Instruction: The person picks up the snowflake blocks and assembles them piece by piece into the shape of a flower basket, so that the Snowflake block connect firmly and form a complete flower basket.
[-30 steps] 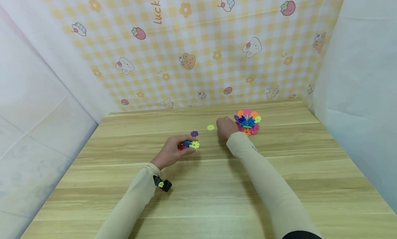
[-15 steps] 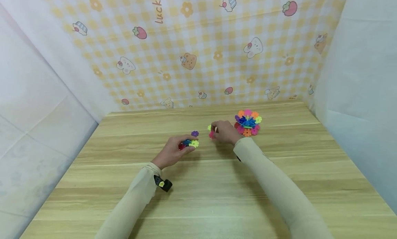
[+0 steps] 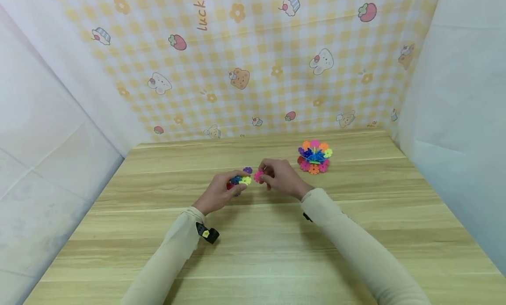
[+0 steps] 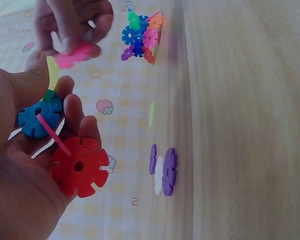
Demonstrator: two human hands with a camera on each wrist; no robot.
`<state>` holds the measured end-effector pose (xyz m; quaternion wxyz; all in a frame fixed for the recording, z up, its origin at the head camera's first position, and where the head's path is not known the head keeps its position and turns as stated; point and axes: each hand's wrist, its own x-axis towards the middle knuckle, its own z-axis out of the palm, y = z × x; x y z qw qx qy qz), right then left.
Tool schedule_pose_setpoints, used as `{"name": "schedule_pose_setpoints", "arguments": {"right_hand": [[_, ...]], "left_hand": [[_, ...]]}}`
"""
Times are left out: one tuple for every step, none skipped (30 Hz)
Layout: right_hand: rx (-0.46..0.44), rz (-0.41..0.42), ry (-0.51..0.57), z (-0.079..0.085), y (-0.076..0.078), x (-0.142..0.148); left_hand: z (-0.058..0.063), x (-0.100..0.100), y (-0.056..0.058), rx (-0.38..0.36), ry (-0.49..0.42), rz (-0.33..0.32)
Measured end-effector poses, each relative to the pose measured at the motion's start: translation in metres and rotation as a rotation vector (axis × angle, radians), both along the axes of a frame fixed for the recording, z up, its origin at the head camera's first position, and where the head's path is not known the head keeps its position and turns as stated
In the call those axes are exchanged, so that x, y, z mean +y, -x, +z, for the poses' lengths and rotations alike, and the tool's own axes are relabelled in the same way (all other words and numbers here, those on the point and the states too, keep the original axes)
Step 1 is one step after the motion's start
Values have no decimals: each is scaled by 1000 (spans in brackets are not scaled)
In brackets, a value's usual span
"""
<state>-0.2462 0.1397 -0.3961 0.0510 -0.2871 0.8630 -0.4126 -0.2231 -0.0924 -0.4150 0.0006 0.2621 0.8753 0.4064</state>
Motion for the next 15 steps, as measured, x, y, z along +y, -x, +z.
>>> {"name": "schedule_pose_setpoints", "arguments": {"right_hand": [[20, 9, 16, -1, -2, -1], [36, 13, 31, -1, -4, -3], [52, 14, 38, -1, -6, -4], [66, 13, 44, -2, -7, -5], [77, 10, 45, -2, -8, -7], [92, 3, 45, -3, -9, -7], [99, -6, 48, -3, -10, -8], [107, -11, 49, -4, -11, -9], [117, -11, 49, -4, -12, -9], [126, -9, 48, -5, -13, -10], [139, -5, 47, -5, -14, -11], [155, -2, 47, -5, -15, -12], [169, 3, 49, -4, -16, -13], [184, 6, 53, -4, -17, -14], [197, 7, 58, -3, -18, -16]], "left_hand": [[0, 0, 0, 1, -2, 0], [0, 0, 0, 5, -4, 1], [0, 0, 1, 6, -8, 2], [0, -1, 1, 5, -11, 3], [0, -1, 0, 2, -13, 6], [0, -1, 0, -1, -15, 7], [1, -1, 0, 0, -14, 9], [1, -1, 0, -1, -15, 10], [1, -2, 0, -6, -16, 11], [1, -2, 0, -7, -17, 12], [0, -2, 0, -5, -17, 12], [1, -2, 0, -3, -18, 11], [1, -1, -1, -1, -21, 11], [1, -1, -1, -1, -25, 12], [1, -1, -1, 2, -29, 13]]}}
